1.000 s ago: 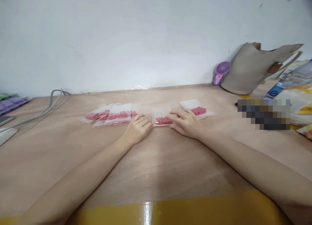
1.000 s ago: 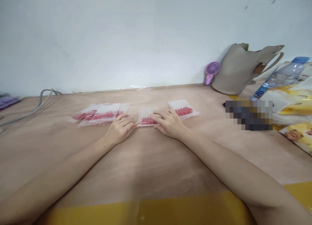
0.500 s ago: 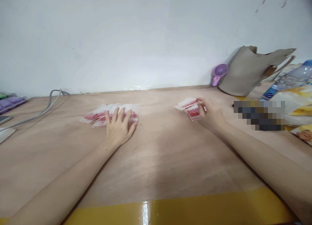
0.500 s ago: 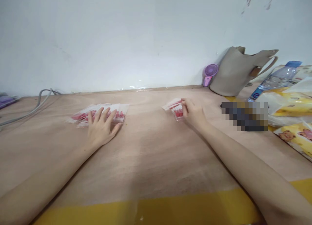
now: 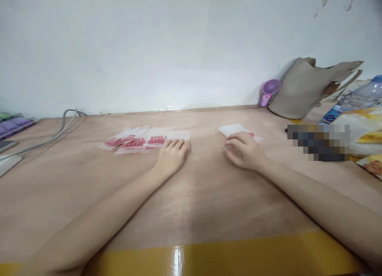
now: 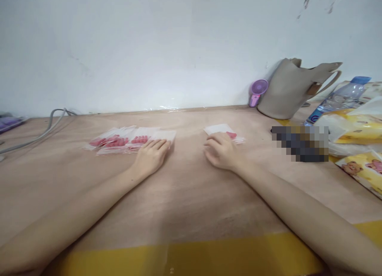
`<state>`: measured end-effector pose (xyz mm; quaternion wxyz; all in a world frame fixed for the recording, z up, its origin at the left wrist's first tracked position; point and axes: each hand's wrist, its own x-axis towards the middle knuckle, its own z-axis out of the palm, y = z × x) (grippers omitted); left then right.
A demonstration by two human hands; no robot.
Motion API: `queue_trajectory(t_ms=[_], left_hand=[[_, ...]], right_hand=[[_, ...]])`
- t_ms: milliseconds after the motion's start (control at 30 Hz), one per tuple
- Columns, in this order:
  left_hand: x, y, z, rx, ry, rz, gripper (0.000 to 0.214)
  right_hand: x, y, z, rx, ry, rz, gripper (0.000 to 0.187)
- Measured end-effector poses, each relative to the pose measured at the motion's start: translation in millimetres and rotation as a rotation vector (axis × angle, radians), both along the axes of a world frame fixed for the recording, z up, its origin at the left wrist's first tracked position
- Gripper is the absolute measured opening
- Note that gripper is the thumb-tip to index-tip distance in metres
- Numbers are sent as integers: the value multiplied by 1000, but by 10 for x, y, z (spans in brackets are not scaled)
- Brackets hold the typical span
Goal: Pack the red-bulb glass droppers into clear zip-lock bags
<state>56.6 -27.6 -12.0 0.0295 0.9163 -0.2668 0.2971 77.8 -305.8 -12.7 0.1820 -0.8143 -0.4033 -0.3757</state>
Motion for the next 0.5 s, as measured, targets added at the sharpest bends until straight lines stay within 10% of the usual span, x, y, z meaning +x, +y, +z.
queue_trajectory(t_ms=[200, 500], left_hand=[[105, -399, -117, -83, 61, -77, 19], [-50, 60, -129, -254, 186, -174, 32]], right_hand=[[69, 550, -45, -195, 67, 33, 17], [200, 574, -180, -188, 42, 54, 21]])
